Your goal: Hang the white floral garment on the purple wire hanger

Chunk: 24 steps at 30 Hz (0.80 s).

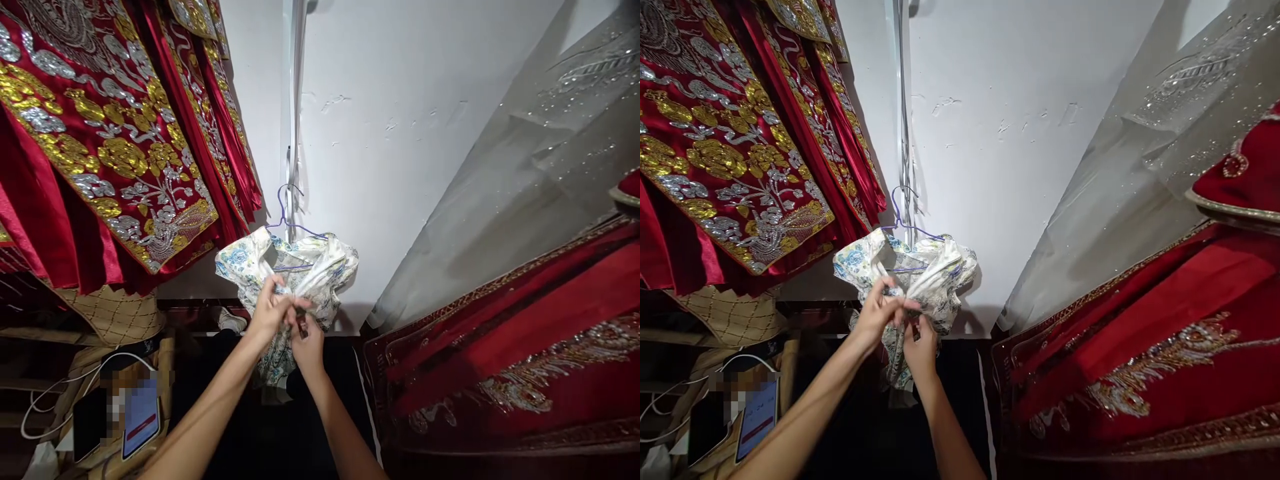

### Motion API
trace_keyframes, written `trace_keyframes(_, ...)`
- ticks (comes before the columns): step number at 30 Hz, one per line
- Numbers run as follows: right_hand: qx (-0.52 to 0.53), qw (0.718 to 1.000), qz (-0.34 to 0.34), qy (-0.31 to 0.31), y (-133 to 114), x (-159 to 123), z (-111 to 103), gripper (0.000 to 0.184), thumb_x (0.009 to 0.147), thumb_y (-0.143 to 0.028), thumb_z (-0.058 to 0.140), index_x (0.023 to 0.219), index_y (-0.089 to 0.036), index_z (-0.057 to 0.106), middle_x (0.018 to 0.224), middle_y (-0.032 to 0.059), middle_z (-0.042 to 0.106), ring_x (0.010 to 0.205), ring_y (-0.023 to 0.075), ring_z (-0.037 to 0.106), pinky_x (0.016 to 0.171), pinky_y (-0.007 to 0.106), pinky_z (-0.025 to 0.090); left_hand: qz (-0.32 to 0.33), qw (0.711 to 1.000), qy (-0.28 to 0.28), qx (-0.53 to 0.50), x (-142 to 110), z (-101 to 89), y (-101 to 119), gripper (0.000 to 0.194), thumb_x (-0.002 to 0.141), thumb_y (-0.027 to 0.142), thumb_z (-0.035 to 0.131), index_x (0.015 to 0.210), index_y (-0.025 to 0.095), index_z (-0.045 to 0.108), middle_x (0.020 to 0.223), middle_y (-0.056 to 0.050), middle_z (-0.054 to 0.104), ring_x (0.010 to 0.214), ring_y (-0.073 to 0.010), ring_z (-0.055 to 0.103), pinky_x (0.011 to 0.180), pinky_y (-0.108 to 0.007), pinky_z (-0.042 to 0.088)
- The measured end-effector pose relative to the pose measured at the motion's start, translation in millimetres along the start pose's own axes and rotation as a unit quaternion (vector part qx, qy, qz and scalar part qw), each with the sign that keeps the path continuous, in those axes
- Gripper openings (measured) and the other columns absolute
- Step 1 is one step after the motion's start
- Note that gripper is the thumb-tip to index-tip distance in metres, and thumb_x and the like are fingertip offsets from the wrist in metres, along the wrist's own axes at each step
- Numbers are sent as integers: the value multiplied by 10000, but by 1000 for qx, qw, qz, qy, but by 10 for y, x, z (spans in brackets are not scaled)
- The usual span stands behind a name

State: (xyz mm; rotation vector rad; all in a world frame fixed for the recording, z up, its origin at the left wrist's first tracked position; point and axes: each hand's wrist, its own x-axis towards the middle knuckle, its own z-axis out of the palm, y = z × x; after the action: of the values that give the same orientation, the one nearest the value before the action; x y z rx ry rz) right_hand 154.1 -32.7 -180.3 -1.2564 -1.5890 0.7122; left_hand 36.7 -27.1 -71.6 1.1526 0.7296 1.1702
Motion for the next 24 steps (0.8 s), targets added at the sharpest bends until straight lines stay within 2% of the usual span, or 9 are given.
trace_keyframes(3,-7,997,32,76,61,60,-9,333,896,-619,459,776,-323,555,793,101,621,792,356,628,769,561,530,77,995,46,-45,280,38,488,376,772,186,646,946,259,320,691,36,701,382,-58,474,405,-149,279)
trace_keyframes(6,-12,998,40,47,141,46,-21,343,873,-624,500,714,-320,519,739,92,610,715,335,615,696,539,529,138,987,55,-66,527,86,931,422,721,143,646,913,259,289,660,52,687,360,-43,458,391,-129,220)
trace_keyframes(8,-10,999,41,30,172,44,-58,336,859,-613,531,703,-316,523,708,79,615,690,321,621,679,511,528,159,985,47,-51,607,118,1075,425,714,144,641,929,259,294,669,52,687,363,-50,487,384,-128,214)
trace_keyframes(12,1,999,41,19,-15,200,-278,275,855,-587,568,843,-314,600,757,57,666,722,298,648,687,454,531,151,988,4,25,564,123,995,367,780,200,620,942,256,295,697,52,692,363,-62,518,394,-143,310)
trace_keyframes(14,17,999,27,40,-292,381,-458,339,903,-548,526,1122,-297,589,849,55,688,767,275,651,704,422,527,142,988,-14,64,503,92,885,322,829,224,594,939,256,293,713,54,695,363,-64,524,398,-152,348)
trace_keyframes(17,71,992,-75,67,-829,733,-732,513,968,-447,468,1436,-245,408,898,42,674,754,214,620,704,353,505,139,985,-30,96,437,31,778,269,890,253,553,928,258,286,737,56,699,345,-57,506,378,-151,343)
trace_keyframes(18,64,992,-102,41,-993,852,-803,467,977,-424,456,1409,-247,455,915,42,674,756,201,612,700,335,494,143,984,-31,101,424,12,760,262,902,261,545,925,258,284,745,56,701,338,-52,498,368,-147,331)
trace_keyframes(21,-43,983,-169,-58,-1321,1127,-917,244,963,-372,487,1034,-235,674,829,33,667,710,187,582,658,305,440,150,982,-14,117,407,-41,707,259,912,285,547,922,259,289,762,58,705,327,-44,489,357,-141,331)
trace_keyframes(24,-131,967,-212,-57,-1399,1223,-892,204,958,-319,483,886,-225,649,803,34,652,702,187,557,664,303,410,135,986,15,101,401,-59,592,319,885,299,582,906,264,266,740,72,701,288,-46,458,332,-149,339)
